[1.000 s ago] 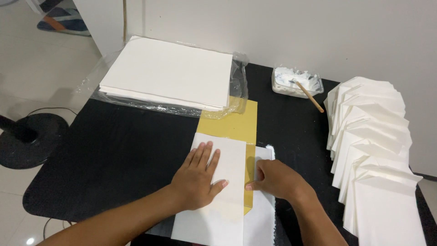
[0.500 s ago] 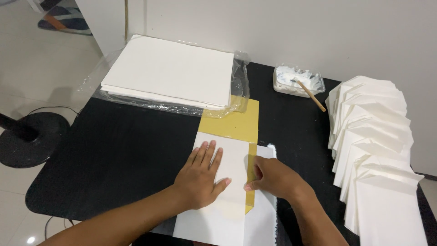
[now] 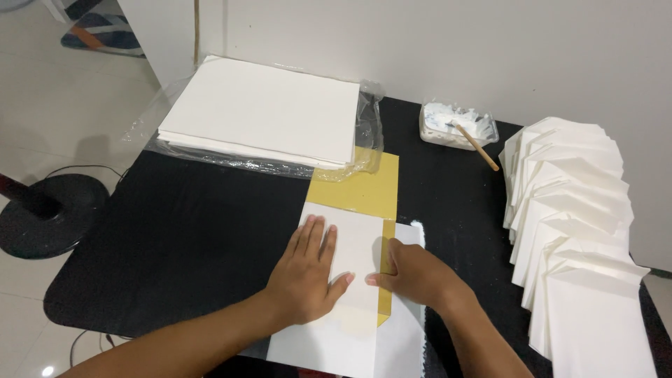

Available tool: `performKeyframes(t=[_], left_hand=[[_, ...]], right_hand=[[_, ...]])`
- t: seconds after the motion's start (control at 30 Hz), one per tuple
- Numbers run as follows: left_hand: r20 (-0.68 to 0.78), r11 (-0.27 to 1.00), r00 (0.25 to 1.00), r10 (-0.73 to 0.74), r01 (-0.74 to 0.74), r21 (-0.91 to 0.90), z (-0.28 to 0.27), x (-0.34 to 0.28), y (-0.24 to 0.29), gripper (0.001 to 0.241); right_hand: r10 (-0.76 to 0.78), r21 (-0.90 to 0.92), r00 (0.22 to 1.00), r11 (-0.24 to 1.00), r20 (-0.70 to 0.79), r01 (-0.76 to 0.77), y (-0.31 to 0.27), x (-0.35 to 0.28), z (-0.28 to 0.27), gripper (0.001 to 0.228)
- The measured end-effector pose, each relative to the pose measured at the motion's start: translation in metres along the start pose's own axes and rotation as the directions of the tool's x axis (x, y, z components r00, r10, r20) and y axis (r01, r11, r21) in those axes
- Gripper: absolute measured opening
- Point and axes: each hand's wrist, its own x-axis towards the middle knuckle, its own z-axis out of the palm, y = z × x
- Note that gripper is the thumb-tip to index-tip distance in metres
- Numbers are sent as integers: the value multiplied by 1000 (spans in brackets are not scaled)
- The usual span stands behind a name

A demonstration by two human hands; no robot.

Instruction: The person applies glue to the edges of a white paper box using a brush, then presses the edges together. They pick up a yellow paper box, place it on the table, and apply glue to its edges before folding and pressing them together. The person repeats this process with another white paper box, applying glue and folding the edges.

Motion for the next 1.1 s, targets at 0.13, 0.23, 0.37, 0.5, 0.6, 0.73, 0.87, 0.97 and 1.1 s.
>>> performKeyframes(t=[0.13, 0.23, 0.37, 0.5, 0.6, 0.73, 0.87, 0.97, 1.1], left_hand=[[-90, 1000, 996, 12, -9, 30, -16, -11, 5, 76], [-30, 994, 999, 33, -30, 106, -16, -37, 2, 87], [34, 951, 996, 88, -94, 296, -26, -77, 4, 100], [-58, 908, 991, 122, -88, 410, -16, -113, 9, 107], [19, 883, 975, 221, -209, 421, -17, -132, 1, 58], [89, 861, 945, 314, -323, 392, -36, -110, -34, 95], [239, 971, 948, 211, -232, 61, -38, -57, -61, 71], [438, 988, 889, 133, -154, 13, -45, -2, -79, 87], [655, 991, 750, 96, -7, -137, -69, 41, -89, 134]], right_hand=[[-12, -3, 1000, 1000, -22, 12, 6, 6, 6, 45], [-13, 16, 1000, 1000, -9, 13, 4, 6, 3, 45], [-2, 17, 1000, 1000, -11, 2, 5, 7, 4, 47], [-50, 9, 999, 999, -21, 50, 7, 9, 5, 49], [-28, 18, 1000, 999, -12, 28, 5, 8, 3, 50], [-28, 58, 999, 998, -18, 29, 4, 6, 2, 52], [-20, 20, 999, 1000, -32, 20, 4, 8, 2, 51], [3, 32, 1000, 999, -17, -2, 0, 3, -2, 50], [2, 32, 1000, 999, -24, -1, 5, 10, 1, 51]])
